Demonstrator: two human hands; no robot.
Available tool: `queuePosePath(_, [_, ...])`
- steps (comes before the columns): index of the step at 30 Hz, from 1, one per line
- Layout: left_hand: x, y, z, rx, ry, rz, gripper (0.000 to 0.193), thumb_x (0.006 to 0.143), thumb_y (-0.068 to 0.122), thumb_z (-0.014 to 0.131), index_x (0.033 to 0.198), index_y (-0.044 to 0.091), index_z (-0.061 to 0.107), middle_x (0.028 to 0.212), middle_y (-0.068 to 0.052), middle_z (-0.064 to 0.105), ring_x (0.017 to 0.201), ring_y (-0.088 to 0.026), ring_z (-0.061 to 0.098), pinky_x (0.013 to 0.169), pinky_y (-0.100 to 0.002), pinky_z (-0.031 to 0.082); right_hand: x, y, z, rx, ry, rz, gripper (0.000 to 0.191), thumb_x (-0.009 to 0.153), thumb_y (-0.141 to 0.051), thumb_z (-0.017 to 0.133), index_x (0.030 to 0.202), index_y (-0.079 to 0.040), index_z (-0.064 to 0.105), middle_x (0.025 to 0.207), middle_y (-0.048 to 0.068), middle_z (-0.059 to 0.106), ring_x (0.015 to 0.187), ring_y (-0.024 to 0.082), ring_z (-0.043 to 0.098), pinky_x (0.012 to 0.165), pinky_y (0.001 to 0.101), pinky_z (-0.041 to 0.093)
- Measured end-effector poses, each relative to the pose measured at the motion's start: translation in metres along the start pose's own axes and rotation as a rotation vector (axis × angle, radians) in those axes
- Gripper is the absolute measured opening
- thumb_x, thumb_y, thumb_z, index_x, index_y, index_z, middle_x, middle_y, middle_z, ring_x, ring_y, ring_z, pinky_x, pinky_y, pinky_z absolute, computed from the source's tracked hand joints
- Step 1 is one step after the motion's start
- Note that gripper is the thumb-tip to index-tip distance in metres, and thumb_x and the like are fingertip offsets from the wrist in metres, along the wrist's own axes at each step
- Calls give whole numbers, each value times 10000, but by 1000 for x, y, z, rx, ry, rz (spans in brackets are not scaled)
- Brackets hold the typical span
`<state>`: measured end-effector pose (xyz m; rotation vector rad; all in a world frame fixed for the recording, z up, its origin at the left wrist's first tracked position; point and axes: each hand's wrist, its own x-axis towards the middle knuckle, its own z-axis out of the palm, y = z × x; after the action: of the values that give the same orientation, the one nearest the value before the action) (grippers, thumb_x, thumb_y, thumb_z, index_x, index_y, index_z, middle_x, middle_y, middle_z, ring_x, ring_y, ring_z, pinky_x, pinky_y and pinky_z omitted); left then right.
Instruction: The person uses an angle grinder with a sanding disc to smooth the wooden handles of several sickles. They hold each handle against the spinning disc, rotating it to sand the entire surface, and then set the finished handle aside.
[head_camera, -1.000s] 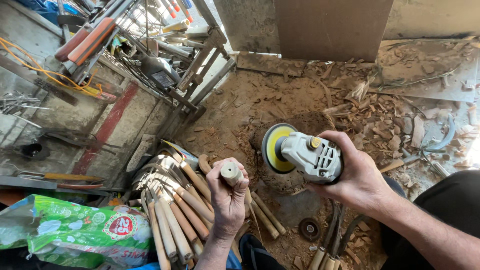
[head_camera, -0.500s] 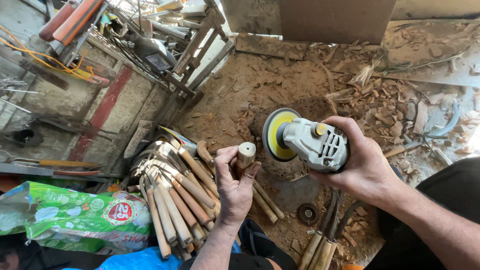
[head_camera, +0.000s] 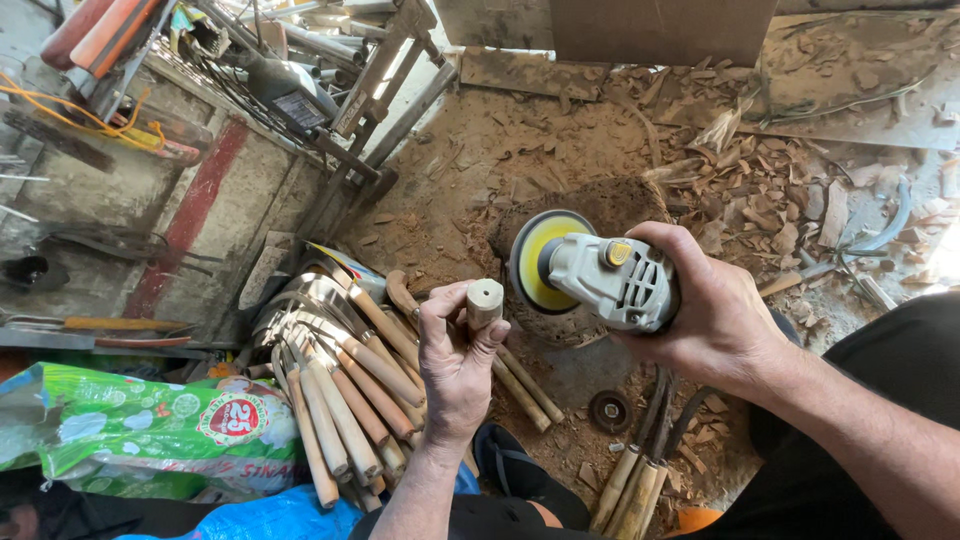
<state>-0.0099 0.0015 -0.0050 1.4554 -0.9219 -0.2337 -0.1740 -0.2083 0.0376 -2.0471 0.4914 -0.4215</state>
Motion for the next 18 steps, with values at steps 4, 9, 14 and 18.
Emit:
queuePosePath(4, [-1,1,0,-117,3,-98,384,1015,140,732,1327,75,518,1215,-29,539,1075,-126,563,978,-284,502,-4,0,-2,51,-18,-43,874,602,-147,911,1346,-103,454,1086,97,742,995,219,763,850,351,614])
queuePosePath(9, [0,0,0,-79,-60,-85,358,1040,179,712,1316,97,499,1257,-14,551,1135,-126,602,998,-302,559,-6,-2,1,-21,-67,-87,903,574,-172,923,1335,-108,440,1060,97,739,972,217,762,823,354,628])
queuePosePath(14, [-1,2,-1,-123,-21,-94,387,1013,126,733,1325,71,513,1230,-34,547,1123,-131,571,1027,-288,501,1,-2,0,-73,-69,42,920,614,-176,923,1390,-137,431,1054,99,738,964,222,763,822,357,625])
queuePosePath(18, [-1,1,-1,-64,-19,-92,385,988,83,728,1307,68,513,1246,-39,543,1101,-127,571,993,-282,512,-2,-3,-2,44,-26,-67,869,622,-171,914,1354,-105,451,1108,111,739,1005,230,765,847,352,625])
